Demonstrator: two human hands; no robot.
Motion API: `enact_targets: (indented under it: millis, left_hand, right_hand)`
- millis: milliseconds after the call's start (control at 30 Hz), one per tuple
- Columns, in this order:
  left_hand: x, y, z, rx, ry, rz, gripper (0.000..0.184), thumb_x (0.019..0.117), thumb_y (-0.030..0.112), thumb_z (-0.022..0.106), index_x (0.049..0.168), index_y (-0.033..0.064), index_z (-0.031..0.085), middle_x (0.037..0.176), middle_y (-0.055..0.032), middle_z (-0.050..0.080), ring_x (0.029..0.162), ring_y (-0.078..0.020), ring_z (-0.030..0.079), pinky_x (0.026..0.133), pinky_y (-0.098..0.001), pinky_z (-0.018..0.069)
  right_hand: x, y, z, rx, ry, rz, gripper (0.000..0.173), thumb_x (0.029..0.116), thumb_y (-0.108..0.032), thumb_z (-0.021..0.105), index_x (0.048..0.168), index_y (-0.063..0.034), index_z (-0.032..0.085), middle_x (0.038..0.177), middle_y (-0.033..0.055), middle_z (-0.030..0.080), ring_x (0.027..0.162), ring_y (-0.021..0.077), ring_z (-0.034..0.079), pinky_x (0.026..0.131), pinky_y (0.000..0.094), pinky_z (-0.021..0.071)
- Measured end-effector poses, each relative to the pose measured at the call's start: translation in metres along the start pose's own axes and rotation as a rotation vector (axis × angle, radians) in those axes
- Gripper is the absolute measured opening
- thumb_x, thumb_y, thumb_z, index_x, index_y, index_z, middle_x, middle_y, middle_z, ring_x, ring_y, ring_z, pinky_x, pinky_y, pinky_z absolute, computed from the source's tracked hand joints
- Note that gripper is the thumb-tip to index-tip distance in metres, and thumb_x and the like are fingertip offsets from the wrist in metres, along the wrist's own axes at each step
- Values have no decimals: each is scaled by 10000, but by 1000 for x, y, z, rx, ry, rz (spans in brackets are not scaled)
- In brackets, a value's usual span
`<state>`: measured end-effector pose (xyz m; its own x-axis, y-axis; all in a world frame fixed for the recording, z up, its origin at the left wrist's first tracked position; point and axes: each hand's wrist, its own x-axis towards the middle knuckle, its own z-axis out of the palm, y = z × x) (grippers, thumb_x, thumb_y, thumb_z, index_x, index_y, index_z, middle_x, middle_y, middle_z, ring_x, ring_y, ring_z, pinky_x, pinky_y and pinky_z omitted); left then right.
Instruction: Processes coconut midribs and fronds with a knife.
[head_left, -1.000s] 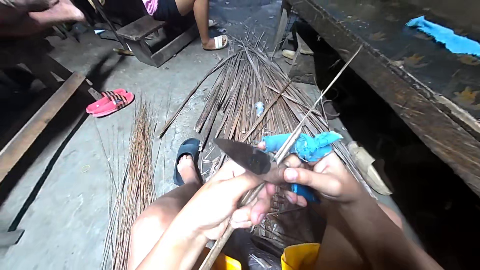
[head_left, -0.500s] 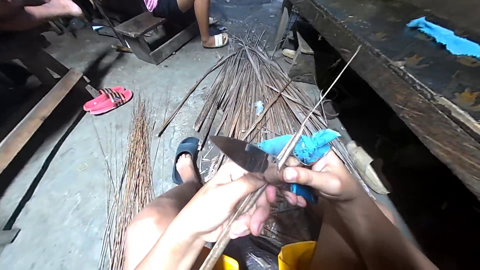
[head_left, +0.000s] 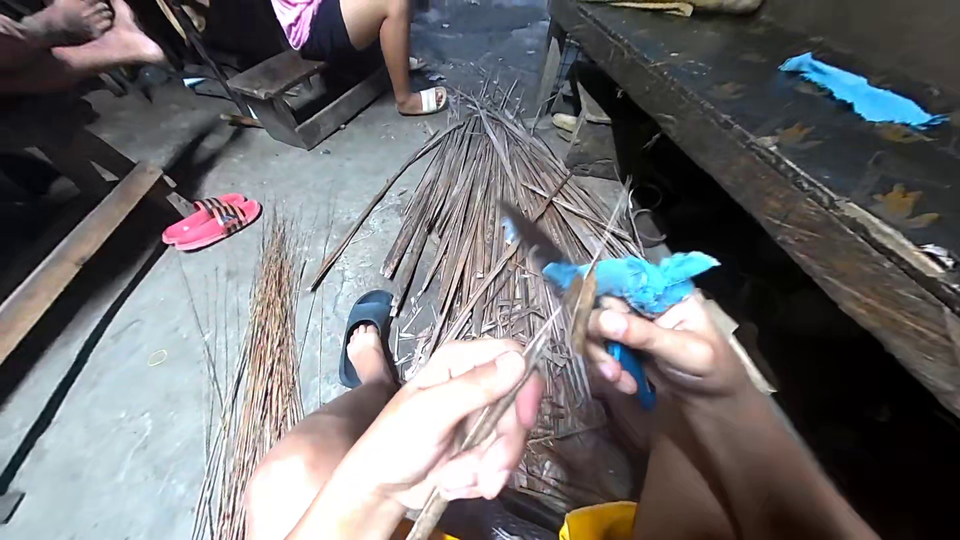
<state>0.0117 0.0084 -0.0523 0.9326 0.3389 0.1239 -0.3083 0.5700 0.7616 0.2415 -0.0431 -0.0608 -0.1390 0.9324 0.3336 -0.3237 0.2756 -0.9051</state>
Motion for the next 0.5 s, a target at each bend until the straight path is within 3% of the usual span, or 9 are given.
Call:
enact_targets:
  millis: [67, 167, 300, 400, 500]
  left_hand:
    - [-4, 2, -1, -8, -47, -22, 298, 1095, 270, 451, 918, 155, 661, 594, 141, 564, 471, 105, 512, 419, -56, 398]
    - [-4, 0, -1, 43, -56, -51, 292, 1095, 284, 442, 934, 165, 654, 609, 148, 566, 476, 116, 492, 417, -54, 373]
    - [-2, 1, -5, 57, 47, -39, 286, 1095, 235, 415, 957, 152, 651, 618, 136, 580, 485, 100, 516, 428, -60, 399]
    - [0, 1, -4, 56, 113, -49, 320, 1089, 208, 372, 947, 150, 653, 620, 125, 598, 486, 98, 518, 444, -59, 405]
    - [3, -2, -3, 25, 64, -95, 345, 1084, 207, 338, 965, 162, 659, 649, 121, 623, 494, 103, 512, 446, -57, 395]
  right_hand:
    - [-2, -9, -10, 0, 61, -29, 148, 1004, -236, 637, 1126, -181, 700, 739, -115, 691, 581, -54, 625, 528, 93, 522]
    - [-5, -18, -17, 3, 171, -39, 198, 1013, -234, 619, 1180, -162, 696, 663, -97, 655, 526, -38, 594, 506, 106, 506]
    - [-5, -18, -20, -6, 363, -20, 291, 1031, -132, 437, 1239, -147, 640, 583, -76, 601, 442, -9, 543, 453, 125, 485]
    - [-13, -17, -14, 21, 126, 0, 268, 1028, -269, 585, 1290, -246, 638, 702, -129, 674, 545, -51, 612, 508, 102, 517]
    - [-15, 0, 13, 106, -51, 115, 26, 1000, -221, 635, 1023, -217, 647, 781, -141, 706, 596, -62, 637, 513, 101, 525]
